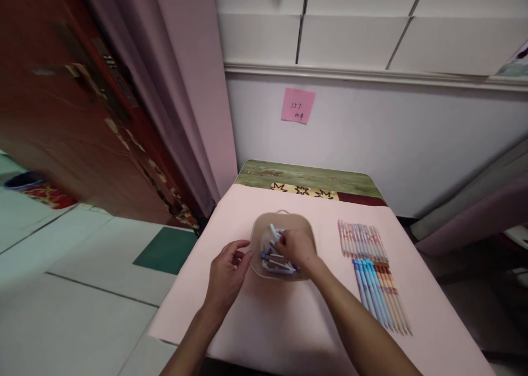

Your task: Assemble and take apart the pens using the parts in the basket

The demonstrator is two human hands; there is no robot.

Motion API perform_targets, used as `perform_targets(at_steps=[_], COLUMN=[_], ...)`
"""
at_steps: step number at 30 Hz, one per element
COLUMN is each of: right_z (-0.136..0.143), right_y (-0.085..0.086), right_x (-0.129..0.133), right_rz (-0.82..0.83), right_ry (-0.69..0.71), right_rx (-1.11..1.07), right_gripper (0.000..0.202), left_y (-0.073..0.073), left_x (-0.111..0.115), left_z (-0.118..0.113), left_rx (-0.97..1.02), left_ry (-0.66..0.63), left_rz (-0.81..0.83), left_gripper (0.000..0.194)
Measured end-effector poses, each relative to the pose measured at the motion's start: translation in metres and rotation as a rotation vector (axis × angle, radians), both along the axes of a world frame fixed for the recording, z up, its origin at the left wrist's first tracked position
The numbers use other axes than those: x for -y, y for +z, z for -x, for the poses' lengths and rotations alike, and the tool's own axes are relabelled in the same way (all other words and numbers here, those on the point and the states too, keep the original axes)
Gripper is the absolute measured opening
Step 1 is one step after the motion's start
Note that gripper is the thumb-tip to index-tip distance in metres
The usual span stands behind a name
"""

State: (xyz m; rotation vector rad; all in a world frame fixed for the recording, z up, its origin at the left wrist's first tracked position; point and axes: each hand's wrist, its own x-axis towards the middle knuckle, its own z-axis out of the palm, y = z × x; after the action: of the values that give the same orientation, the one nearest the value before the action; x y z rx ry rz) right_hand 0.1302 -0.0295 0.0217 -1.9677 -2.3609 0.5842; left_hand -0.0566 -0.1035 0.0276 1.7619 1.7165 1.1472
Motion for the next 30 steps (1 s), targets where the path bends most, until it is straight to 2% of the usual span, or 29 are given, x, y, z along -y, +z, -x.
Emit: perform_targets(at_steps=[2, 4, 8, 10, 12, 15, 17, 19, 21, 23, 25, 30], right_z=[-0.02, -0.034, -0.04, -0.04, -0.042, -0.051, -0.057, -0.059, -0.054, -0.046, -0.038, -0.027], right_y=[0.012, 0.025, 0.048, 0.055, 0.058, 0.051, 0.041, 0.028, 0.014, 0.001, -0.01, -0.023], right_x=[-0.004, -0.003, 0.008, 0.014, 0.016, 0.012, 0.006, 0.0, -0.004, -0.006, -0.007, -0.01], right_rz=[0.027, 0.143, 0.413, 0.49, 0.5, 0.318, 0.095, -0.067, -0.117, -0.09, -0.058, -0.02], right_ry=[-0.012, 0.001, 0.067, 0.105, 0.145, 0.123, 0.044, -0.015, -0.031, -0.019, 0.005, 0.045], right_rx=[-0.084, -0.335, -0.747, -0.855, -0.945, -0.922, -0.637, -0.286, -0.073, -0.013, 0.042, 0.108], right_gripper=[0.032, 0.033, 0.025, 0.023, 0.028, 0.038, 0.035, 0.025, 0.02, 0.018, 0.018, 0.021], left_y=[0.001, 0.002, 0.004, 0.006, 0.009, 0.016, 0.02, 0.024, 0.025, 0.023, 0.02, 0.018], left_x=[-0.008, -0.017, -0.032, -0.033, -0.03, -0.022, -0.016, -0.014, -0.015, -0.017, -0.019, -0.02], left_z=[-0.008, -0.018, -0.036, -0.039, -0.036, -0.026, -0.019, -0.013, -0.008, -0.005, -0.004, -0.004], left_rx=[-0.09, -0.225, -0.404, -0.4, -0.332, -0.079, 0.246, 0.682, 1.105, 1.376, 1.491, 1.553], left_ry=[-0.074, -0.2, -0.454, -0.492, -0.463, -0.255, -0.056, 0.09, 0.159, 0.207, 0.242, 0.272], left_rz=[-0.083, -0.205, -0.34, -0.354, -0.343, -0.256, -0.123, 0.063, 0.27, 0.43, 0.485, 0.473], left_gripper=[0.026, 0.034, 0.041, 0.038, 0.033, 0.024, 0.021, 0.02, 0.014, 0.008, 0.012, 0.017])
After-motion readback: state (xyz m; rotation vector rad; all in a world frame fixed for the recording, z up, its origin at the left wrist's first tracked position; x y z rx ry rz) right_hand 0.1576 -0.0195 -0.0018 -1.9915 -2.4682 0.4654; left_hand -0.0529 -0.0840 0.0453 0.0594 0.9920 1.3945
